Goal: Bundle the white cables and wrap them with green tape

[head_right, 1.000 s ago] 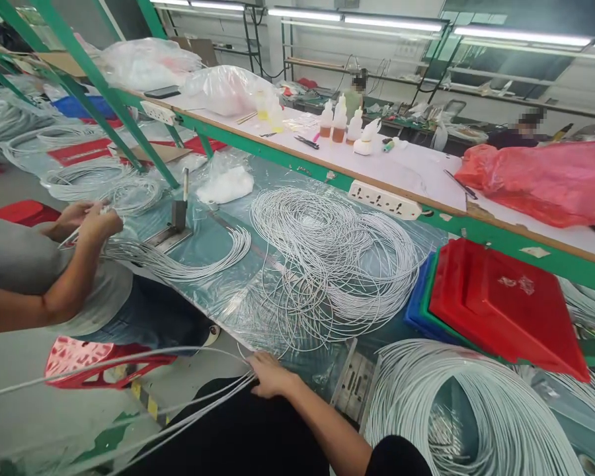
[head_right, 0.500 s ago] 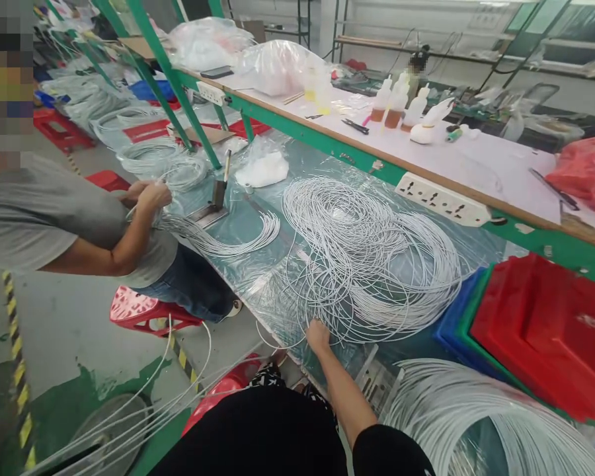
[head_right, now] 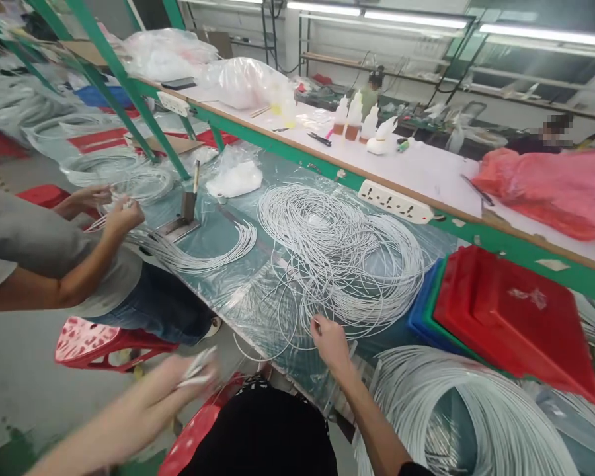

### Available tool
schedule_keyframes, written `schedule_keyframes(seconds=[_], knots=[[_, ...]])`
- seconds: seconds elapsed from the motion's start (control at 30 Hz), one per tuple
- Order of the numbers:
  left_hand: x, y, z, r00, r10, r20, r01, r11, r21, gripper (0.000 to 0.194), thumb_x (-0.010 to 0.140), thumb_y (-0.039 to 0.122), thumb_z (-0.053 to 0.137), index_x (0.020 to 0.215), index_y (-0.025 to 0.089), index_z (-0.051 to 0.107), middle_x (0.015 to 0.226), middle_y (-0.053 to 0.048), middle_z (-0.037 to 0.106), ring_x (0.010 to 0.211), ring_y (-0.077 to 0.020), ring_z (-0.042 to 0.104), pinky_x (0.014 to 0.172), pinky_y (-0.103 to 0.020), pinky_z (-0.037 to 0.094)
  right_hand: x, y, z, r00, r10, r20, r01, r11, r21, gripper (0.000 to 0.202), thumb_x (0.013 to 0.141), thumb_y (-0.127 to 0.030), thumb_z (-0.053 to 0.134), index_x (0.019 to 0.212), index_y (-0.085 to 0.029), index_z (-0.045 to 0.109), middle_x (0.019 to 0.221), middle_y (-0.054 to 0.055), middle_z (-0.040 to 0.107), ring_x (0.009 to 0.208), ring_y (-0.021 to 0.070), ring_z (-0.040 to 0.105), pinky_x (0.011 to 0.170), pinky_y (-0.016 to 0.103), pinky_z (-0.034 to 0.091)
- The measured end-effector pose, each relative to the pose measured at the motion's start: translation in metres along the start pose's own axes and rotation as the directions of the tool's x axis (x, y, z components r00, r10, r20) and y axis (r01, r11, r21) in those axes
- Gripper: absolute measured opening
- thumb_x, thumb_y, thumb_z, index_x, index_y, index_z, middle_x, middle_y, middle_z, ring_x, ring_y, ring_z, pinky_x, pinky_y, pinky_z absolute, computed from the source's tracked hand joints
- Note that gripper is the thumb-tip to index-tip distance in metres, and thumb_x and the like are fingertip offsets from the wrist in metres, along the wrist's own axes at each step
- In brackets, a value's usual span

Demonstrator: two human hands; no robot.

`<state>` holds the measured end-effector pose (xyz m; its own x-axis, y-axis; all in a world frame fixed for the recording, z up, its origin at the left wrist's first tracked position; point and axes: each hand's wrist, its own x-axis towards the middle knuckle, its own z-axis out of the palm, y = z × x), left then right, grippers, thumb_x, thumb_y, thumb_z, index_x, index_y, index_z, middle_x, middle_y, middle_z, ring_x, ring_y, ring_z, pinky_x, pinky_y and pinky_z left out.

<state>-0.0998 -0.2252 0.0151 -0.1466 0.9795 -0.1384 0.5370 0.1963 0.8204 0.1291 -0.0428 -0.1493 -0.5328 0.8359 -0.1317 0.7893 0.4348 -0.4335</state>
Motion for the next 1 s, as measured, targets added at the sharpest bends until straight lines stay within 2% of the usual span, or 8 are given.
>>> schedule_keyframes(seconds=[0.07,0.17,0.27,0.37,0.47,0.6,0.73,1.0], knots=[[0.044,0.003,0.022,0.982,0.057,0.18,-0.062,0.998,0.021,0.041,0.101,0.04,0.033,0.084,0.017,0.062,0.068,0.0,0.057,0.06,-0.0129,0.047,0.06,-0.023,0.036,-0.003,-0.003,-0.018,0.993,-0.081,-0.086,0.085,0.995,0.046,0.023,0.099,-0.026,0.047,0.093,-0.018,0.067,0.071,0.003,0.068,0.066,0.0168,0.066,0.063,0.024,0.039],[0.103,0.006,0.056,0.972,0.132,0.196,-0.152,0.984,0.091,0.034,0.099,0.03,0.031,0.107,0.017,0.062,0.063,0.001,0.052,0.052,-0.0136,0.041,0.054,-0.024,0.027,-0.011,-0.017,-0.046,0.93,-0.237,-0.282,0.282,0.95,0.134,0.025,0.098,-0.026,0.045,0.086,-0.018,0.066,0.065,0.001,0.063,0.059,0.015,0.062,0.06,0.024,0.039],[0.131,0.003,0.072,0.929,0.251,0.272,-0.289,0.951,0.111,0.035,0.095,0.023,0.037,0.122,0.02,0.059,0.07,-0.001,0.058,0.056,-0.0146,0.044,0.056,-0.024,0.027,-0.023,-0.038,-0.08,0.863,-0.301,-0.406,0.405,0.893,0.197,0.021,0.096,-0.022,0.048,0.084,-0.018,0.065,0.063,-0.001,0.06,0.054,0.0119,0.057,0.057,0.022,0.038],[0.133,0.001,0.075,0.876,0.366,0.314,-0.397,0.917,0.038,0.036,0.093,0.019,0.037,0.122,0.021,0.059,0.07,0.001,0.056,0.056,-0.0132,0.043,0.059,-0.024,0.028,-0.034,-0.056,-0.112,0.858,-0.285,-0.427,0.427,0.859,0.283,0.018,0.095,-0.02,0.051,0.083,-0.019,0.064,0.064,-0.003,0.058,0.052,0.0097,0.051,0.054,0.021,0.038],[0.127,0.004,0.074,0.862,0.44,0.251,-0.432,0.897,-0.092,0.026,0.096,0.021,0.035,0.098,0.018,0.06,0.065,0.003,0.048,0.055,-0.0107,0.037,0.058,-0.023,0.027,-0.035,-0.068,-0.126,0.86,-0.215,-0.463,0.421,0.811,0.405,0.017,0.095,-0.023,0.054,0.083,-0.019,0.065,0.067,-0.002,0.061,0.054,0.0102,0.051,0.053,0.022,0.04],[0.114,0.01,0.07,0.895,0.408,0.182,-0.378,0.908,-0.178,0.034,0.099,0.031,0.032,0.07,0.018,0.042,0.061,0.004,0.034,0.055,-0.0096,0.026,0.055,-0.023,0.023,-0.029,-0.082,-0.118,0.87,-0.127,-0.477,0.424,0.687,0.59,0.018,0.096,-0.032,0.059,0.097,-0.021,0.073,0.087,0.003,0.069,0.075,0.0156,0.062,0.065,0.025,0.048],[0.1,0.016,0.056,0.924,0.318,0.212,-0.265,0.932,-0.245,0.04,0.101,0.04,0.032,0.067,0.019,0.034,0.063,0.004,0.028,0.058,-0.0103,0.022,0.054,-0.024,0.022,-0.025,-0.1,-0.108,0.903,-0.145,-0.405,0.414,0.548,0.727,0.024,0.099,-0.036,0.055,0.1,-0.029,0.078,0.096,0.004,0.069,0.092,0.0204,0.064,0.083,0.032,0.05],[0.096,0.011,0.043,0.97,0.22,0.108,-0.181,0.94,-0.288,0.042,0.1,0.044,0.036,0.066,0.019,0.032,0.063,0.003,0.025,0.059,-0.0108,0.022,0.054,-0.026,0.019,-0.006,-0.121,-0.093,0.932,-0.075,-0.355,0.356,0.378,0.854,0.028,0.099,-0.04,0.055,0.098,-0.026,0.079,0.095,0.005,0.068,0.091,0.0206,0.063,0.083,0.032,0.049]])
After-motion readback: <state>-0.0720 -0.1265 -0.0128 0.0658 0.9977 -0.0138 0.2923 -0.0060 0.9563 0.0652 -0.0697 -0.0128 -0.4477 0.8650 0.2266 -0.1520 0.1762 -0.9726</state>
